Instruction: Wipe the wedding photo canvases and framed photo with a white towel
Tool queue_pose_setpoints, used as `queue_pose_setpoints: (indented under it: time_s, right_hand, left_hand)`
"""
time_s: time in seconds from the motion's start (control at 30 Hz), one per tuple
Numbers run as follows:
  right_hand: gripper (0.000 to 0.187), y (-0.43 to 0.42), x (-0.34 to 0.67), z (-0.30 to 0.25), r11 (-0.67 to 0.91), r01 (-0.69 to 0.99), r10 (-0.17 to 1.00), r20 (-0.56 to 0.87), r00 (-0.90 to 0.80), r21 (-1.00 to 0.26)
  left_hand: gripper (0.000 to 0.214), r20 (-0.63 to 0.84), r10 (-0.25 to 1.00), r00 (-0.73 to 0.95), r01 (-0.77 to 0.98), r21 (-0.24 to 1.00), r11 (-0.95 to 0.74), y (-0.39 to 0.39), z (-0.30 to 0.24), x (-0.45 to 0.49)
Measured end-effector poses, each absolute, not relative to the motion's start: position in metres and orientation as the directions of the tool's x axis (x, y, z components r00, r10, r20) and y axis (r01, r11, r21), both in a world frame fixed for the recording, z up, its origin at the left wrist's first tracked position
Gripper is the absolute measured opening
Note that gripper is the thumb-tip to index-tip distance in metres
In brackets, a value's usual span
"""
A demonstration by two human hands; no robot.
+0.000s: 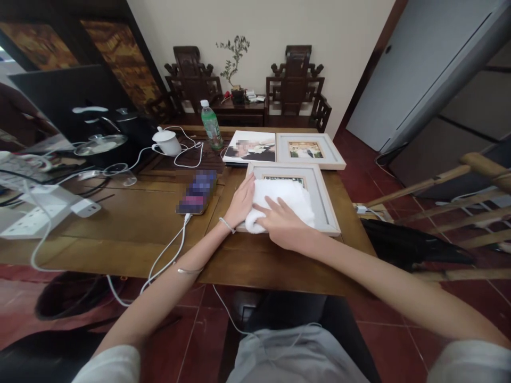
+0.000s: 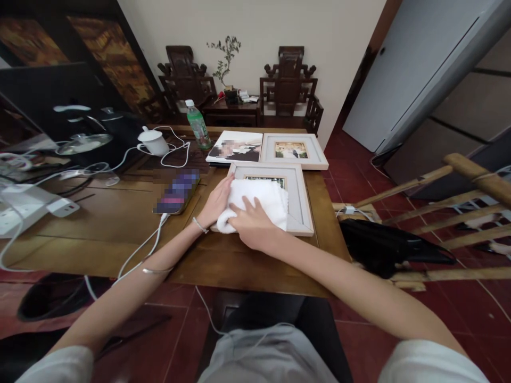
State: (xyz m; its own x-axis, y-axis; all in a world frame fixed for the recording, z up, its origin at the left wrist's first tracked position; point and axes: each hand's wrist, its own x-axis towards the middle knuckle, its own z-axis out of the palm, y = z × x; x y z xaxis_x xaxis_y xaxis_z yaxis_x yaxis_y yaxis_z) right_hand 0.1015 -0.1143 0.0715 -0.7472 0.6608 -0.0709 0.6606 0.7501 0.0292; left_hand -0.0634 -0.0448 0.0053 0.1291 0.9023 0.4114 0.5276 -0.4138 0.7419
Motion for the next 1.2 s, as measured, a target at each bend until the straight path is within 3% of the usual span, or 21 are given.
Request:
queue_pose_setpoints:
  time_s: [0.17,0.5,0.77,1.07,1.2]
  right_hand:
    - [0.040,-0.070,0.088,0.057,0.656,0.745,0.746,0.048,-0.664,0.117]
    - [0.037,0.013,0.102,0.055,0.531,0.827,0.795,0.228,-0.562,0.187]
    - [0.044,0.003,0.207,0.064,0.385,0.871,0.887,0.140,-0.441,0.305]
    - [0.042,-0.110,0.228,0.071,0.505,0.794,0.841,0.016,-0.541,0.337]
    - [0.047,-0.140,0.235,0.065,0.533,0.802,0.829,0.024,-0.559,0.269]
  left_hand:
    - [0.056,0.383,0.913,0.137,0.554,0.735,-0.391,-0.047,0.002,-0.062]
    - [0.058,0.436,0.838,0.326,0.666,0.523,-0.532,-0.039,-0.013,-0.075]
    - [0.057,0.431,0.838,0.333,0.677,0.510,-0.531,-0.035,-0.019,-0.076]
    - [0.055,0.455,0.819,0.349,0.695,0.461,-0.552,-0.035,-0.019,-0.077]
    - [0.054,0.457,0.814,0.358,0.699,0.447,-0.558,-0.034,-0.019,-0.076]
